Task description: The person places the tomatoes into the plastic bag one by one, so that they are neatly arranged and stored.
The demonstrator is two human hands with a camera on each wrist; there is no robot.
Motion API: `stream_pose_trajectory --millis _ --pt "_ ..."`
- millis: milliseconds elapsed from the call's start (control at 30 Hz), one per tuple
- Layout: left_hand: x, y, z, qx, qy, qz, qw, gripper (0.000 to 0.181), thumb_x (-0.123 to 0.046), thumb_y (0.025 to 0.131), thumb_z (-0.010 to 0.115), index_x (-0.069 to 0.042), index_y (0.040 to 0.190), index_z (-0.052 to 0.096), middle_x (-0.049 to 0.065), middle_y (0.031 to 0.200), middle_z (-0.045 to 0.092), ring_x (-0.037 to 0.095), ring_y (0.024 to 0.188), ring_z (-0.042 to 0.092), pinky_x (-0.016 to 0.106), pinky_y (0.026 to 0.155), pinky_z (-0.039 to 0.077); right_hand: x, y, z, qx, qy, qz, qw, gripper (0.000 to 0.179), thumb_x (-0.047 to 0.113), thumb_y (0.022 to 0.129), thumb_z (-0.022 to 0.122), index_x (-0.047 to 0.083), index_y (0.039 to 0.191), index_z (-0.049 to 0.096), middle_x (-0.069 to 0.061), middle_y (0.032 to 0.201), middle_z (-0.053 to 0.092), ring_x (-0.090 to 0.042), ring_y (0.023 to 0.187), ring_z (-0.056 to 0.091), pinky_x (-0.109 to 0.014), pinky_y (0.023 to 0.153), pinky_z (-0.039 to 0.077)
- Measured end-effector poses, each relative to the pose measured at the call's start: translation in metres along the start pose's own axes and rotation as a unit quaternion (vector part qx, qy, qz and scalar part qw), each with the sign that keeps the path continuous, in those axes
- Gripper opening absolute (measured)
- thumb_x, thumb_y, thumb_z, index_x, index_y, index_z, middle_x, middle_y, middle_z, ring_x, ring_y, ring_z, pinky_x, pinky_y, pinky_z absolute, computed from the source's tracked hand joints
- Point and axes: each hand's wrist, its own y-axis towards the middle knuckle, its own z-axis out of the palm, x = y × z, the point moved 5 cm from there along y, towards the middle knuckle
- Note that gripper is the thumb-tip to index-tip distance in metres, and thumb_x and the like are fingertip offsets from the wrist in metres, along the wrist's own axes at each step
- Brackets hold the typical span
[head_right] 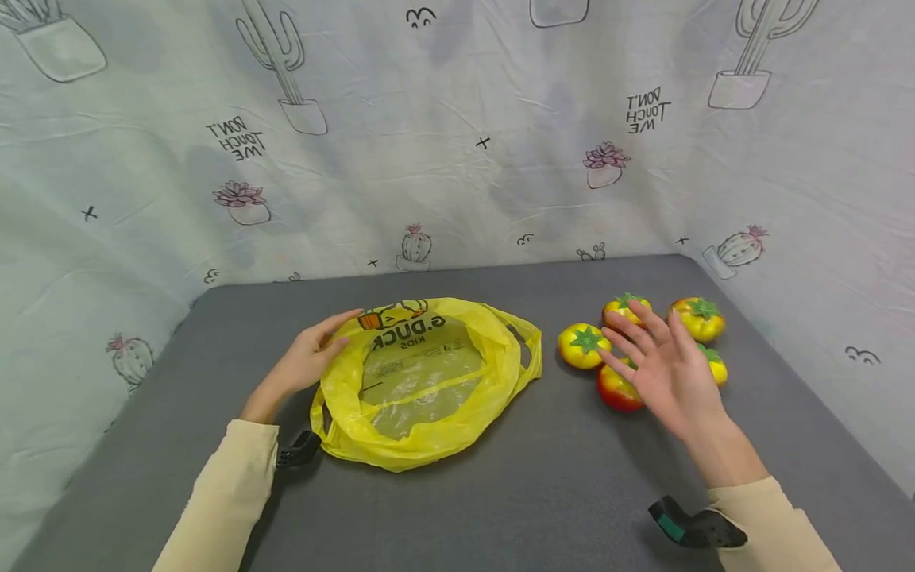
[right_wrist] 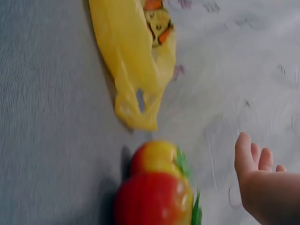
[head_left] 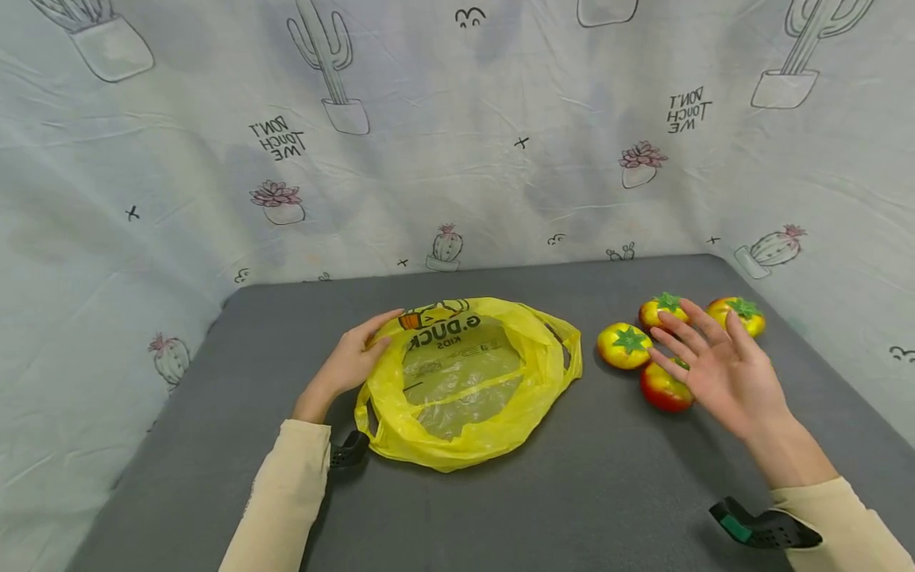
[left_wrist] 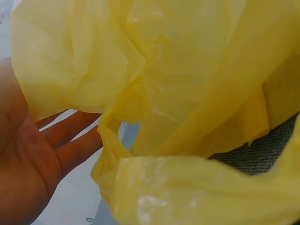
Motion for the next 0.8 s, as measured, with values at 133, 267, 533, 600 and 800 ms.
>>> stream_pose_trajectory --millis 133,267,533,600,800 --pt "-0.001 -0.002 -0.004 -0.006 0.013 0.004 0.9999 0.047 -0.005 0.101 0.046 -0.012 0.147 0.039 0.018 0.146 0.038 0.020 0.053 0.040 0.040 0.068 0.042 0.012 -0.009 -0.007 0.007 -0.015 -0.023 0.9996 0.052 0.031 0.106 0.017 0.002 0.143 0.040 -0.020 0.141 0.042 -0.036 0.130 0.038 -0.051 0.106 0.028" --pt "-0.001 -0.003 -0.007 -0.011 0.023 0.007 0.9996 0.047 -0.004 0.100 0.046 -0.011 0.146 0.040 0.017 0.146 0.038 0.027 0.082 0.051 0.044 0.080 0.038 0.021 -0.018 -0.016 -0.010 -0.033 -0.042 0.9985 0.051 0.026 0.106 0.016 0.000 0.140 0.044 -0.021 0.138 0.044 -0.037 0.127 0.042 -0.051 0.104 0.031" --pt "-0.005 -0.002 -0.012 -0.014 0.019 0.002 0.9997 0.047 -0.004 0.100 0.046 -0.012 0.146 0.041 0.017 0.146 0.038 0.033 0.102 0.053 0.048 0.089 0.039 0.042 -0.038 -0.027 -0.058 0.005 -0.071 0.9958 0.044 0.022 0.106 0.022 0.002 0.135 0.047 -0.021 0.136 0.047 -0.042 0.123 0.045 -0.055 0.101 0.033" --pt "-0.006 -0.001 -0.012 -0.016 0.020 0.004 0.9997 0.046 -0.004 0.100 0.046 -0.012 0.146 0.041 0.017 0.146 0.038 0.033 0.091 0.055 0.046 0.088 0.040 0.047 -0.042 -0.030 -0.062 0.005 -0.078 0.9950 0.043 0.021 0.106 0.022 0.002 0.135 0.048 -0.021 0.135 0.047 -0.042 0.123 0.045 -0.055 0.100 0.034" --pt "-0.006 -0.001 -0.011 -0.013 0.021 -0.001 0.9997 0.047 -0.003 0.100 0.046 -0.012 0.146 0.041 0.017 0.146 0.038 0.029 0.100 0.052 0.045 0.083 0.038 0.061 -0.057 -0.039 -0.117 -0.032 -0.106 0.9870 0.039 0.016 0.106 0.027 0.007 0.136 0.049 -0.017 0.129 0.053 -0.037 0.116 0.052 -0.052 0.093 0.042"
